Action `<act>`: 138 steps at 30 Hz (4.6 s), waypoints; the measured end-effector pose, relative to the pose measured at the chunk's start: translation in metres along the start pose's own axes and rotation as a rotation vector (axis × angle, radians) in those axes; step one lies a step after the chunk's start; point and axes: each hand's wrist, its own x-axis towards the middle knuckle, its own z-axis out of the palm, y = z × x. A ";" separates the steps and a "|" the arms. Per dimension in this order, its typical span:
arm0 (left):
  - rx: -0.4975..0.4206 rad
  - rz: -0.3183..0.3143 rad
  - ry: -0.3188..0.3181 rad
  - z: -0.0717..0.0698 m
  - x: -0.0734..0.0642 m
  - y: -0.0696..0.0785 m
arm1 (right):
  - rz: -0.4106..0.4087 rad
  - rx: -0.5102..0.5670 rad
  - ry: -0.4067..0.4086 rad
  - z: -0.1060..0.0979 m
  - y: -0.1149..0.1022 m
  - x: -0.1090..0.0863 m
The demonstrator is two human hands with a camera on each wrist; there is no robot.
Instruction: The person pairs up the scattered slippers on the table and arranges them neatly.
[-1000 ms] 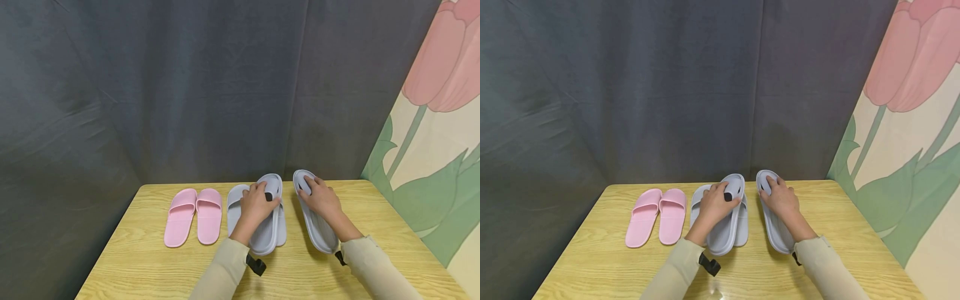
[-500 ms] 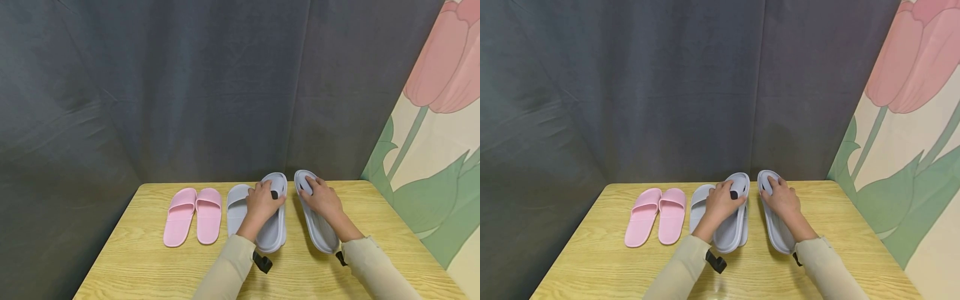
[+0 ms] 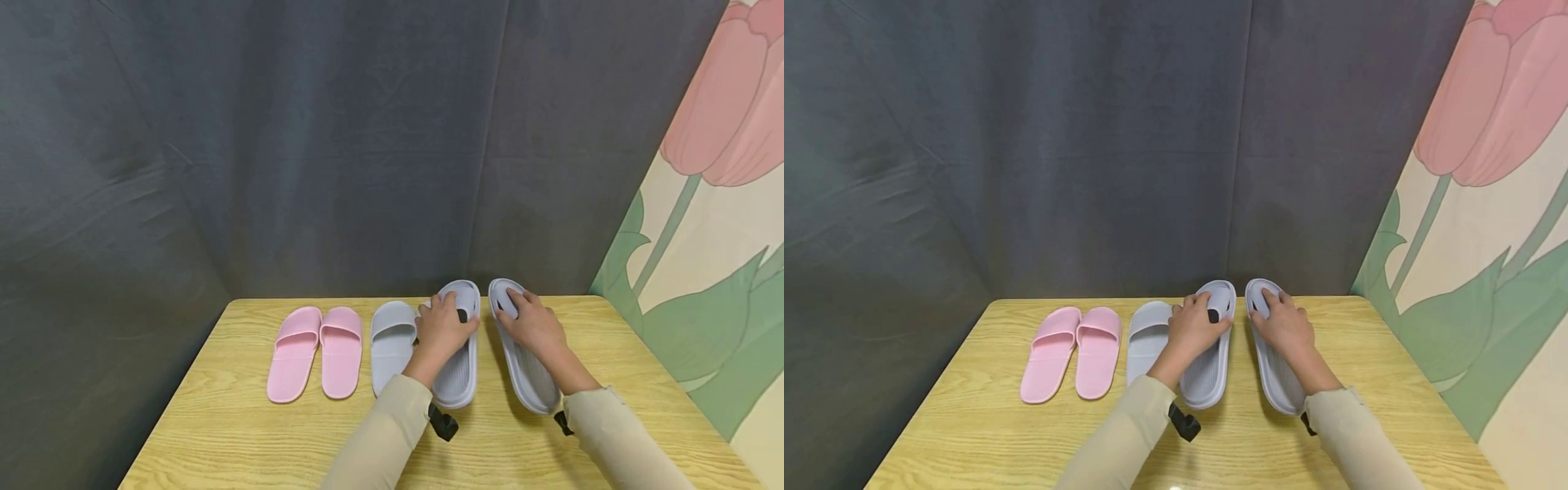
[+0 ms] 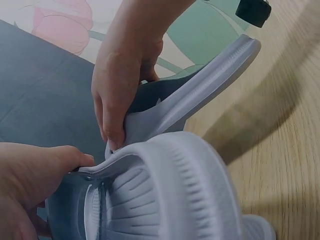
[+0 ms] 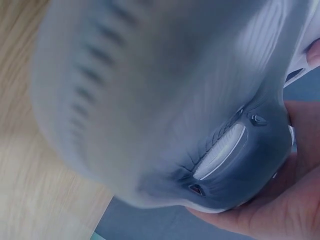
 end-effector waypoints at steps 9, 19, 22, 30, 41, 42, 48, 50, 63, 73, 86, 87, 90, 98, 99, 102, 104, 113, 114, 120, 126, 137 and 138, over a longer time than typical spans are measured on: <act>-0.007 0.004 -0.020 0.009 0.003 0.009 | 0.028 0.003 -0.016 0.000 0.009 0.001; 0.013 0.002 -0.030 0.017 0.006 0.022 | 0.026 -0.005 -0.021 -0.003 0.015 0.001; 0.016 0.000 -0.028 0.019 0.007 0.025 | 0.025 -0.002 -0.018 -0.004 0.017 0.000; 0.019 -0.004 -0.071 0.027 0.010 0.035 | 0.050 -0.009 -0.029 -0.004 0.026 0.003; 0.049 -0.003 -0.092 0.037 0.012 0.051 | 0.057 -0.024 -0.036 -0.003 0.040 0.004; 0.051 -0.004 -0.091 0.038 0.013 0.052 | 0.060 -0.025 -0.039 -0.003 0.041 0.004; 0.059 -0.005 -0.092 0.044 0.015 0.056 | 0.073 -0.025 -0.043 -0.004 0.045 0.003; 0.059 -0.004 -0.094 0.046 0.015 0.057 | 0.075 -0.022 -0.036 -0.004 0.047 0.003; 0.097 0.005 -0.080 0.056 0.017 0.065 | 0.077 -0.033 -0.049 -0.006 0.059 0.002; 0.117 -0.034 -0.133 0.065 0.018 0.067 | 0.093 -0.031 -0.087 -0.001 0.062 0.006; 0.135 -0.050 -0.141 0.079 0.023 0.068 | 0.104 -0.041 -0.109 0.004 0.069 0.008; 0.135 -0.049 -0.142 0.080 0.024 0.068 | 0.102 -0.042 -0.111 0.004 0.070 0.008; 0.134 -0.049 -0.145 0.083 0.024 0.067 | 0.092 -0.040 -0.120 0.006 0.073 0.009; 0.147 -0.059 -0.151 0.088 0.024 0.067 | 0.094 -0.035 -0.122 0.012 0.076 0.009; 0.151 -0.061 -0.153 0.088 0.024 0.067 | 0.095 -0.035 -0.125 0.013 0.075 0.010; 0.159 -0.065 -0.156 0.090 0.025 0.067 | 0.103 -0.028 -0.133 0.014 0.075 0.011; 0.162 -0.066 -0.160 0.091 0.026 0.068 | 0.111 -0.022 -0.142 0.015 0.076 0.012; 0.163 -0.058 -0.168 0.093 0.027 0.068 | 0.118 0.006 -0.175 0.019 0.081 0.017; 0.165 -0.058 -0.176 0.094 0.027 0.068 | 0.121 0.009 -0.176 0.020 0.081 0.017; 0.172 -0.059 -0.205 0.098 0.028 0.070 | 0.131 0.018 -0.171 0.023 0.085 0.018; 0.158 -0.080 -0.210 0.096 0.028 0.073 | 0.091 0.014 -0.169 0.024 0.089 0.021; 0.242 -0.018 -0.192 0.101 0.023 0.072 | 0.040 -0.057 -0.192 0.030 0.084 0.021; 0.247 -0.016 -0.199 0.102 0.022 0.072 | 0.039 -0.064 -0.204 0.031 0.083 0.021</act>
